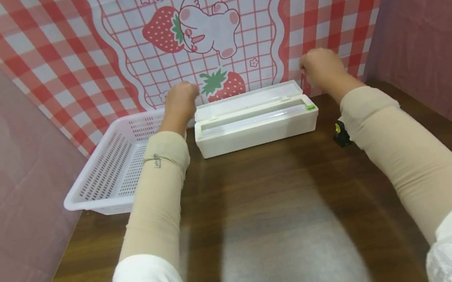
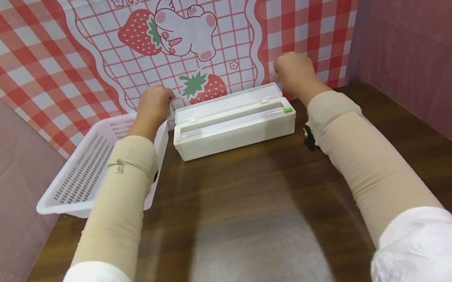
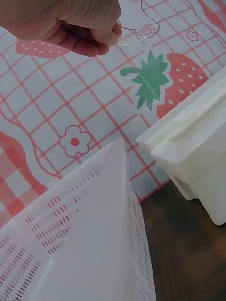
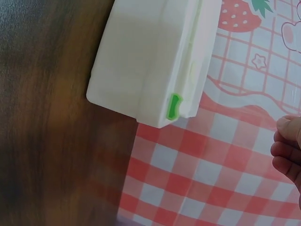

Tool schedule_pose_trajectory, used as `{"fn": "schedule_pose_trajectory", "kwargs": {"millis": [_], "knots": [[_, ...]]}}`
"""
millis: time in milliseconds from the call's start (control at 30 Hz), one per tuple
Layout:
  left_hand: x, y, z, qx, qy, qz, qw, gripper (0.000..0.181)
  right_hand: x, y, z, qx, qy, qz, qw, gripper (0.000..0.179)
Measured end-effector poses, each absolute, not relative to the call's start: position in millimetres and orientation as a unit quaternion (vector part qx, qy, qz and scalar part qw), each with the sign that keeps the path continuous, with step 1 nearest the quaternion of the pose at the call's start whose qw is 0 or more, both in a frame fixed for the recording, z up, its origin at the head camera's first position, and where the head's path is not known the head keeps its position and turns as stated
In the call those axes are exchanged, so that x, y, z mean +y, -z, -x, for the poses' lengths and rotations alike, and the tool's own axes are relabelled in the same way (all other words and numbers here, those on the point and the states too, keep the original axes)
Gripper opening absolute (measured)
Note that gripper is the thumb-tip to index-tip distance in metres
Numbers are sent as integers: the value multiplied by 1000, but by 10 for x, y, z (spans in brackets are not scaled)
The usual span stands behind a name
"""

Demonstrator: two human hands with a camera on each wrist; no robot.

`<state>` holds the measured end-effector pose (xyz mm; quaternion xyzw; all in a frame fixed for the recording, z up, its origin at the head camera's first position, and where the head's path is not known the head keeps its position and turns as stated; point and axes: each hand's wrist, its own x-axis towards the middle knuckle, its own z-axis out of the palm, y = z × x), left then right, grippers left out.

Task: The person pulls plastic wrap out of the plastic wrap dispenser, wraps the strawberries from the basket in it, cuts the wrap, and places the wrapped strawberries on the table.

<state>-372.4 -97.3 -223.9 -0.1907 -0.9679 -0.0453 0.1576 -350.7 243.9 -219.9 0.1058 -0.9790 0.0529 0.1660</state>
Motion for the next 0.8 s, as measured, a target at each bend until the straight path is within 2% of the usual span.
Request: {"fn": "schedule_pose_trajectory", "kwargs": {"millis": [500, 800], "knots": [[-982, 2084, 3726, -969, 47, 185, 158, 45, 2440, 2048, 3486, -977, -48, -103, 179, 23], [-984, 1978, 3717, -972, 46, 173, 151, 43, 2423, 1931, 3509, -982, -55, -79, 164, 28]]}}
